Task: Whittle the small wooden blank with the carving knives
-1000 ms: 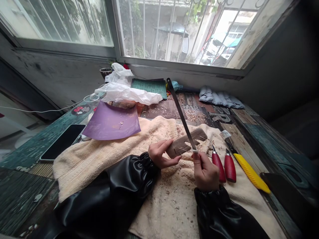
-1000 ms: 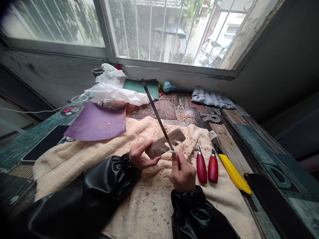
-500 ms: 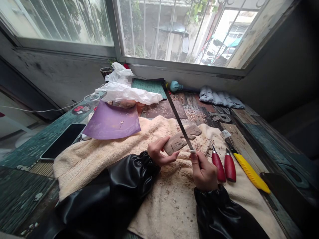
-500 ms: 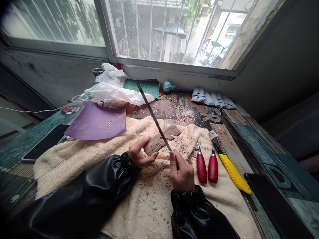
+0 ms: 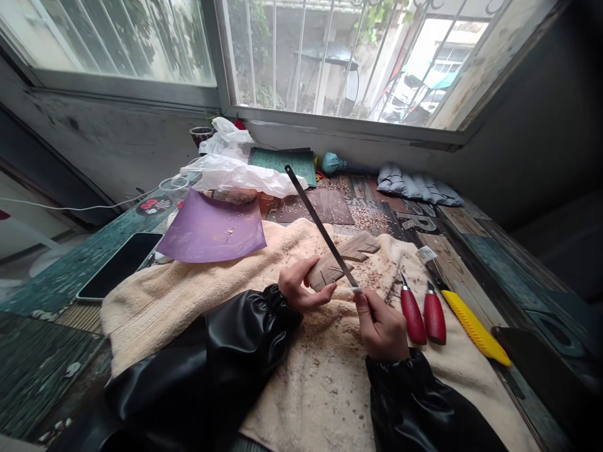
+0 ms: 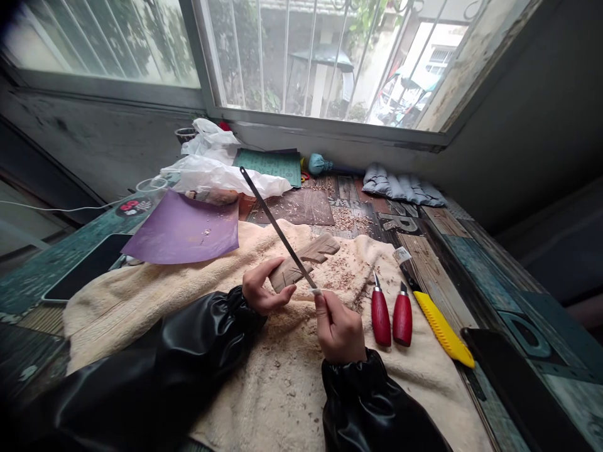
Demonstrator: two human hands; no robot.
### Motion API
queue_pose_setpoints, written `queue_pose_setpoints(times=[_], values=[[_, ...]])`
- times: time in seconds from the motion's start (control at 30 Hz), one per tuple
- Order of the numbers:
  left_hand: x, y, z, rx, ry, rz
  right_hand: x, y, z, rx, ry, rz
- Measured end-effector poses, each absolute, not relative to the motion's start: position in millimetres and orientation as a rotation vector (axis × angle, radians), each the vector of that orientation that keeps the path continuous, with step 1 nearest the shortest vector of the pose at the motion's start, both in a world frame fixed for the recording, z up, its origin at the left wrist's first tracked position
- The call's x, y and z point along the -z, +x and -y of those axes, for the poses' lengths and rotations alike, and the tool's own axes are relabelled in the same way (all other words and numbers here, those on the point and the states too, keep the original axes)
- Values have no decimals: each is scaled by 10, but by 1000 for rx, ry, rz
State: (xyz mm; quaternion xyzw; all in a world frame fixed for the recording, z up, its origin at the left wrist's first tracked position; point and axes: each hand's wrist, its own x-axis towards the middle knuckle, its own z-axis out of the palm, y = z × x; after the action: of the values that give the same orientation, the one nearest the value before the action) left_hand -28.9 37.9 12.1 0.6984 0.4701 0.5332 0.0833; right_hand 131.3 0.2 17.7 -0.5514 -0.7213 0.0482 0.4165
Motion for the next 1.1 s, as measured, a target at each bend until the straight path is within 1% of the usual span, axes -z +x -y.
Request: queue_pose_setpoints(times=[0.23, 0.67, 0.87, 1.1], values=[[-125, -294, -387, -1626, 2112, -1349, -175, 1326, -8, -81, -1388, 1843], [-75, -301, -404, -1573, 2061, -1358, -151, 1335, -13, -73, -1374, 1859], [-78, -309, -419, -1583, 2077, -1310, -148, 1343, -23, -102, -1349, 1860], [-95, -309, -421, -1508, 2072, -1295, -163, 1352, -29, -152, -1368, 1879]])
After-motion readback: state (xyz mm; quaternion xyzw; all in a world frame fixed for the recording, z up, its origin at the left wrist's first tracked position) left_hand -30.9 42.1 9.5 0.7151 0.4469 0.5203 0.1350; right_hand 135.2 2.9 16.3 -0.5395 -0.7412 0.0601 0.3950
